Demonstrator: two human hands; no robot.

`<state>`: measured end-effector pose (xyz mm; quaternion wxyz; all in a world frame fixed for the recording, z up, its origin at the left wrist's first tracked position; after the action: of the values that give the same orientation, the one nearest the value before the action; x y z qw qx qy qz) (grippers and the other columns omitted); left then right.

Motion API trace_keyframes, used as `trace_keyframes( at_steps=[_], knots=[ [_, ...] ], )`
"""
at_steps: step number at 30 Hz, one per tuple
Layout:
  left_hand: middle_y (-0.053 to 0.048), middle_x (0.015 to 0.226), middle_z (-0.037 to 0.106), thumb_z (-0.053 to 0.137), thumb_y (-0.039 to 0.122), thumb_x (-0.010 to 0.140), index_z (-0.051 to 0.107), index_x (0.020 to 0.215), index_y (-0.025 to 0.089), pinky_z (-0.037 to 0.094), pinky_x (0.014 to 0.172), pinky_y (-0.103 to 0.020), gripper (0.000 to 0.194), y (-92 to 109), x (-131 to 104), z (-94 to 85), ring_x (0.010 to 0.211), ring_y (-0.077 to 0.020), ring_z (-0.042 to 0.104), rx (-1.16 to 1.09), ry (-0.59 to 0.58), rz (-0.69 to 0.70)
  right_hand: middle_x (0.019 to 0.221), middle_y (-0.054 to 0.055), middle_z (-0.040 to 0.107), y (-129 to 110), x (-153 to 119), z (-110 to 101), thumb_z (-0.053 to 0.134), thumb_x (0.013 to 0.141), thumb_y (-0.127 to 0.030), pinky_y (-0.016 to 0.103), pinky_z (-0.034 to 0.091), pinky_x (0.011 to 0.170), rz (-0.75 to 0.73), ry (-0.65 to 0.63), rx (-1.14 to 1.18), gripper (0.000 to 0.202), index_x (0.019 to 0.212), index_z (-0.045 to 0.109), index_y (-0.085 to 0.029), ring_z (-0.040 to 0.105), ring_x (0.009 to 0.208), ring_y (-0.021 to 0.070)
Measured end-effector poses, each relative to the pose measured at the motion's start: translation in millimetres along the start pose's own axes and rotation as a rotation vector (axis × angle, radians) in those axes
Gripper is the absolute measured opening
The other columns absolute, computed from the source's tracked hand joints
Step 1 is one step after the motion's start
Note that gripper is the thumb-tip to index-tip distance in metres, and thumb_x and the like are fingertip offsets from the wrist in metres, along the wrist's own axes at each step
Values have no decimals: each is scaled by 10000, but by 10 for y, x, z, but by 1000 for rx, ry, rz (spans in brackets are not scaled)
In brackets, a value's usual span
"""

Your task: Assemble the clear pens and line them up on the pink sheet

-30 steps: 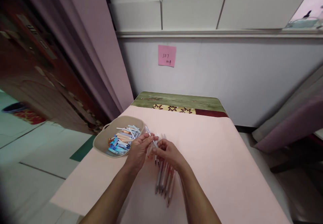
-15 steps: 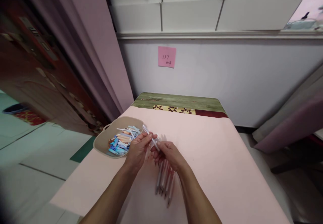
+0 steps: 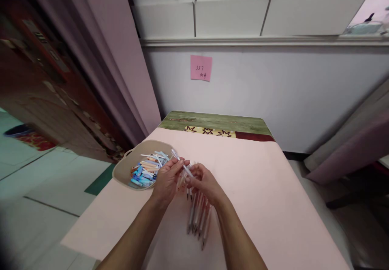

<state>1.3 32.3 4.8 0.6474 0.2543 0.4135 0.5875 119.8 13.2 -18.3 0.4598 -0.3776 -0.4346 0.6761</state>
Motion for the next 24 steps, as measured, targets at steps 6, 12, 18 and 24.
trace_keyframes(
  at_steps=[6,12,18,24],
  knots=[
    [-60,772,728,805,258,622,606,857,136,506,687,-258,331,-1,-3,-12,727,-161,682,10,-13,26,625,-31,586,26,10,-10,693,730,-552,200,408,507,13,4,-10,402,747,585,-165,540,509,81],
    [-68,824,733,778,256,669,597,891,141,512,666,-253,309,2,-1,-18,721,-157,682,10,-26,30,687,-13,626,62,2,7,639,769,-578,204,404,494,69,-47,-13,426,907,605,-176,576,530,98],
    [-50,825,723,786,234,653,602,885,139,524,730,-271,311,73,33,-45,738,-151,683,-31,27,76,642,-34,606,63,18,-30,814,612,-462,199,412,535,40,-20,-17,414,742,552,-169,549,547,86],
    [-45,807,720,765,274,671,602,901,133,523,699,-272,315,234,71,-154,681,-134,668,86,94,234,619,-22,600,83,40,-196,784,647,-453,205,397,540,81,35,-119,366,708,576,-158,531,557,92]
  ],
)
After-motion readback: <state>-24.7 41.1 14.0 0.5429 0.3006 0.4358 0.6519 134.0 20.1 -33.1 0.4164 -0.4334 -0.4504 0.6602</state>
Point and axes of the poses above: each hand's wrist, its own x-axis towards the middle knuckle, its own z-axis out of the palm, y = z × x, the point moved 5 cm from there along x, towards the middle knuckle
